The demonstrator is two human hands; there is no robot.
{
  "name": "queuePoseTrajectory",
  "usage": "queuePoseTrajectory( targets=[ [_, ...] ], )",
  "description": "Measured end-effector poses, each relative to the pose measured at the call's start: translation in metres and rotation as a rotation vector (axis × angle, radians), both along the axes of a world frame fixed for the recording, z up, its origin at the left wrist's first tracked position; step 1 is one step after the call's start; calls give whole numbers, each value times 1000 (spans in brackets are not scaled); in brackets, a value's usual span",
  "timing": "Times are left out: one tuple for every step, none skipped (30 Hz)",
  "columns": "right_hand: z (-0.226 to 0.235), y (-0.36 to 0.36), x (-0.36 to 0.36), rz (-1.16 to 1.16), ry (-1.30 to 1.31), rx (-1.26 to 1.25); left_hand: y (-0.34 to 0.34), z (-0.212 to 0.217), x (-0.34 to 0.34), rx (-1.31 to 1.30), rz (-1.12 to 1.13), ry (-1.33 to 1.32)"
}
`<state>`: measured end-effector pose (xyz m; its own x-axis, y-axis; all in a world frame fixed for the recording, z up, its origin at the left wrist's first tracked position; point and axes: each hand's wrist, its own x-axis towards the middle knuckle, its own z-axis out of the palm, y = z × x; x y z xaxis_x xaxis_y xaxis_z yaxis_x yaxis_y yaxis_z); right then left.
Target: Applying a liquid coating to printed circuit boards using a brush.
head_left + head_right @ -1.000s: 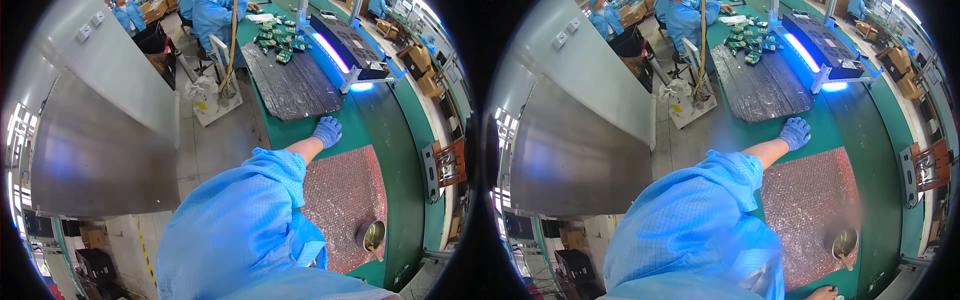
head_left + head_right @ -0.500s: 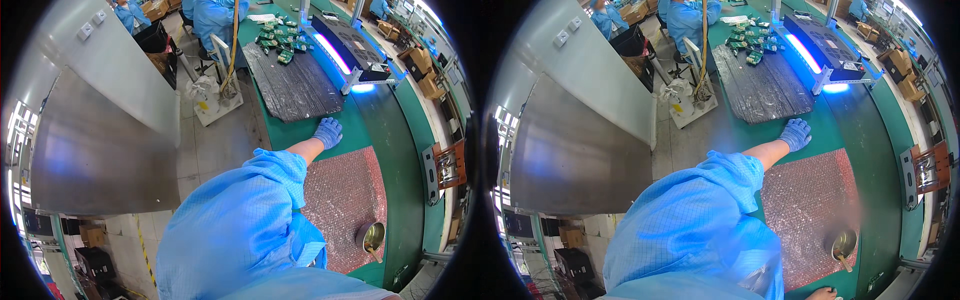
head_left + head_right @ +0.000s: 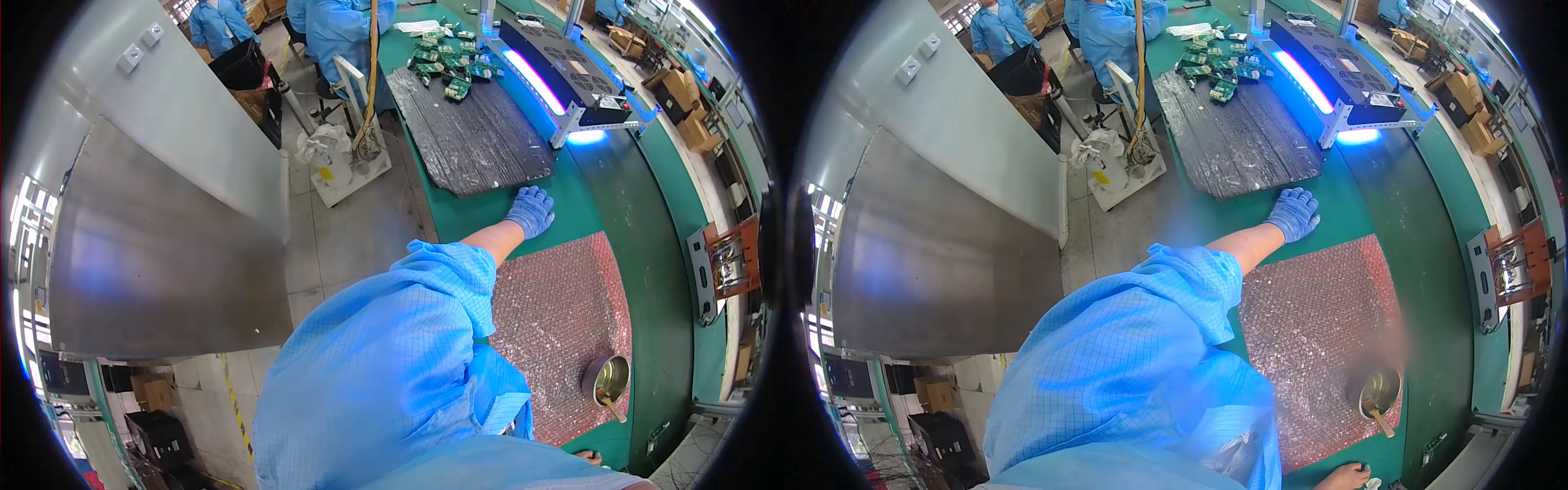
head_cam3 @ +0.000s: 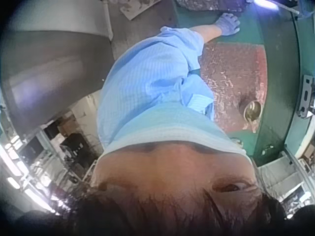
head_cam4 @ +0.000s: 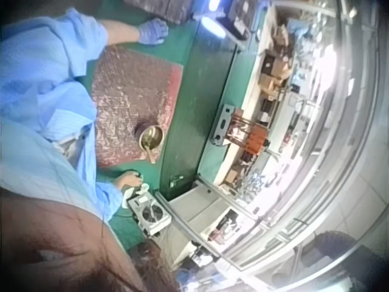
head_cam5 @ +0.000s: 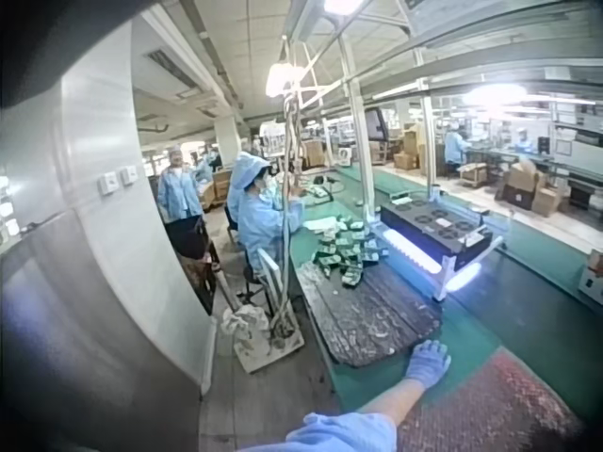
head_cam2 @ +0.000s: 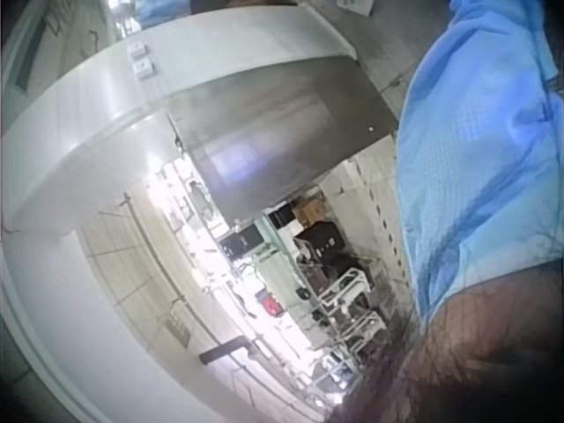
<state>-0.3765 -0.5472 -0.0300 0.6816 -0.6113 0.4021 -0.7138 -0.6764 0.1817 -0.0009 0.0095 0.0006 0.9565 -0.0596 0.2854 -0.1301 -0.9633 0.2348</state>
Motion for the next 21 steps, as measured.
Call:
queuePoseTrajectory(
  targets=[
    [-6, -7, 10, 14, -7, 2, 6, 0, -3, -1, 13, 2],
    [-12, -9, 14, 14, -17, 5, 6, 2, -4, -3, 13, 23],
    [-18, -10, 18, 13, -25, 7, 6, 3, -4, -6, 10, 43],
    [-23, -12, 22, 11, -34, 10, 6, 3, -3, -6, 7, 44],
    [-28, -23, 25, 7, -43, 10, 5, 2, -2, -6, 12, 34],
    [-33, -34, 27, 2, -52, 10, 4, 1, -1, -7, 16, 23],
    [-45, -38, 45, 41, -54, 25, 18, 0, -7, 4, 54, 30],
    [-49, -49, 27, 11, -67, 17, 9, 0, -2, -1, 31, 25],
    [-51, -61, 9, -18, -80, 9, 0, 0, 2, -7, 9, 19],
    [-48, -49, 11, -18, -87, 17, 2, -1, 2, -1, 8, 22],
    [-21, -5, 23, -13, -93, 31, 5, -2, 1, 6, 18, 50],
    [1, 19, 27, -13, -101, 32, 7, -1, 0, -1, 22, 76],
    [6, 19, 24, -22, -111, 30, 5, 1, 1, -4, 12, 75],
    [6, 17, 22, -27, -120, 31, 5, 3, 0, -6, 7, 79],
    [6, 15, 21, -32, -128, 33, 4, 4, 0, -8, 2, 82],
    [6, 12, 19, -37, -136, 34, 3, 6, -1, -8, -5, 84],
    [5, 12, 19, -37, -146, 36, 4, 7, -2, -9, 0, 81],
    [4, 11, 19, -38, -156, 39, 4, 8, -3, -11, 5, 78],
    [3, 11, 18, -38, -165, 40, 5, 5, -2, -11, 4, 78],
    [3, 10, 18, -44, -138, 61, 5, 1, -1, -7, 10, 42],
    [4, 11, 21, -46, -111, 82, 8, 0, -2, -1, 22, 7]
  ],
)
